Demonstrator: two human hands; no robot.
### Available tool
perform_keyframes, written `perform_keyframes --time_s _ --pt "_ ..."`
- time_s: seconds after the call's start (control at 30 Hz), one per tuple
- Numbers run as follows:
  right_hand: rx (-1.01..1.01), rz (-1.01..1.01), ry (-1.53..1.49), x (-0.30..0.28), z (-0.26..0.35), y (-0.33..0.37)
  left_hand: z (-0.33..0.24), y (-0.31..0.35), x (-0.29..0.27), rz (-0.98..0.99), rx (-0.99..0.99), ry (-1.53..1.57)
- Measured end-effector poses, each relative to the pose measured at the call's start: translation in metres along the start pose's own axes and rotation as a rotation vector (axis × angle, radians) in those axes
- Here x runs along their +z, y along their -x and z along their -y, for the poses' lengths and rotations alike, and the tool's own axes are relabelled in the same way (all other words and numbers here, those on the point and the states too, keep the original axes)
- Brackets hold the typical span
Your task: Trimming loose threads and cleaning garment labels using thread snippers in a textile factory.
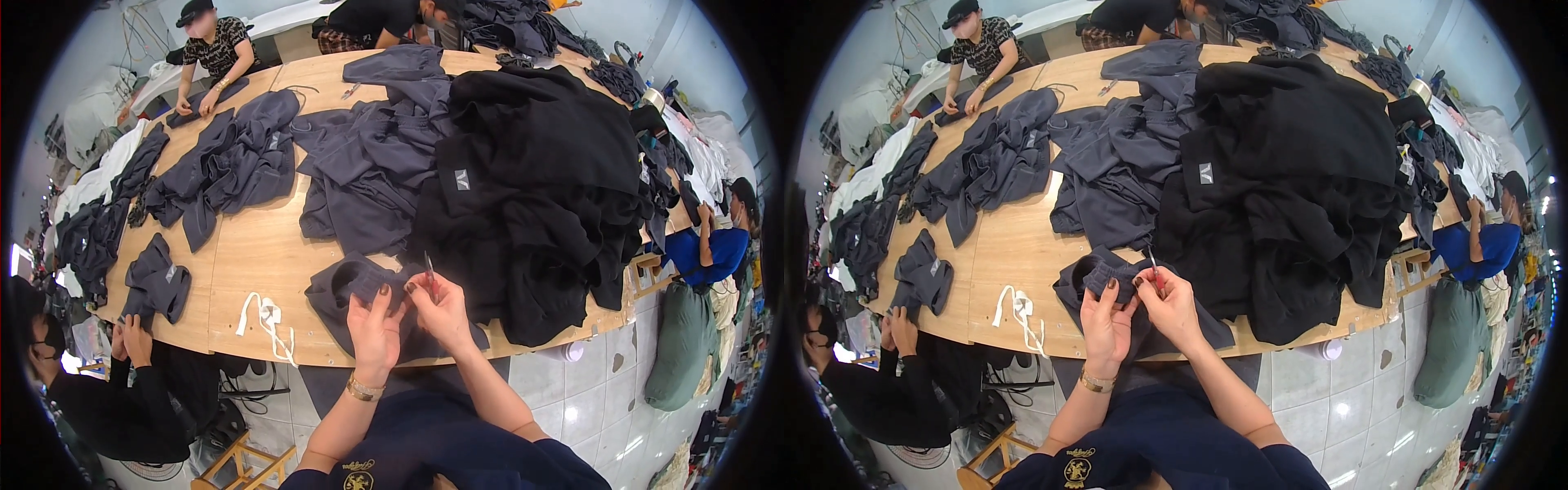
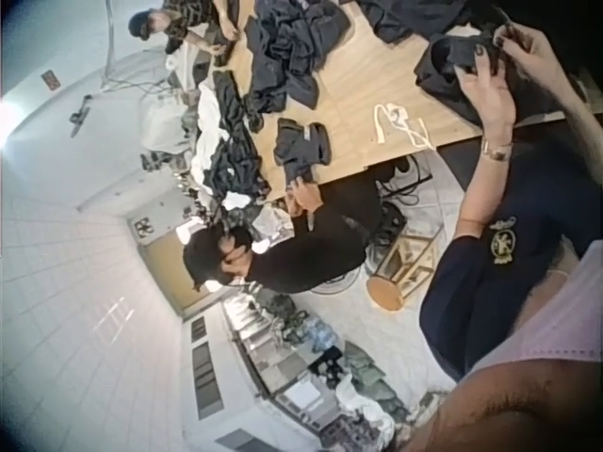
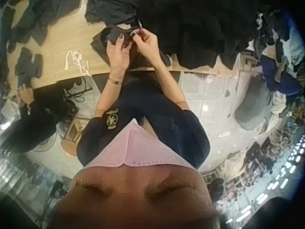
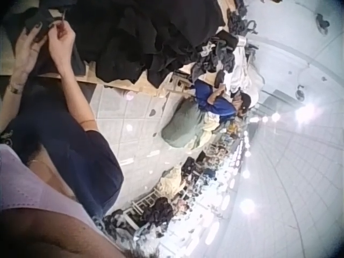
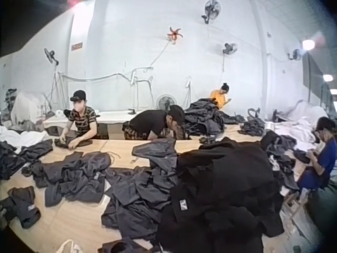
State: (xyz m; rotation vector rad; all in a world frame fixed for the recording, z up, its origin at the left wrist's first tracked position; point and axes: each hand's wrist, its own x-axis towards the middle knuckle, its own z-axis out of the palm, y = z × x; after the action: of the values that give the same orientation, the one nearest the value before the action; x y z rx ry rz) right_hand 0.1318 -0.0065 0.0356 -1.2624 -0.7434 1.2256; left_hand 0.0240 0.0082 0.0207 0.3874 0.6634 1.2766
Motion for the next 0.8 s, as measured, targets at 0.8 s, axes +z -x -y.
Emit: perform_keyframes --time_s 0.8 --pt "0.078 0.041 -0.125 -0.006 0.000 0.003 -0.002 0.004 -0.002 0.011 -0.181 0.098"
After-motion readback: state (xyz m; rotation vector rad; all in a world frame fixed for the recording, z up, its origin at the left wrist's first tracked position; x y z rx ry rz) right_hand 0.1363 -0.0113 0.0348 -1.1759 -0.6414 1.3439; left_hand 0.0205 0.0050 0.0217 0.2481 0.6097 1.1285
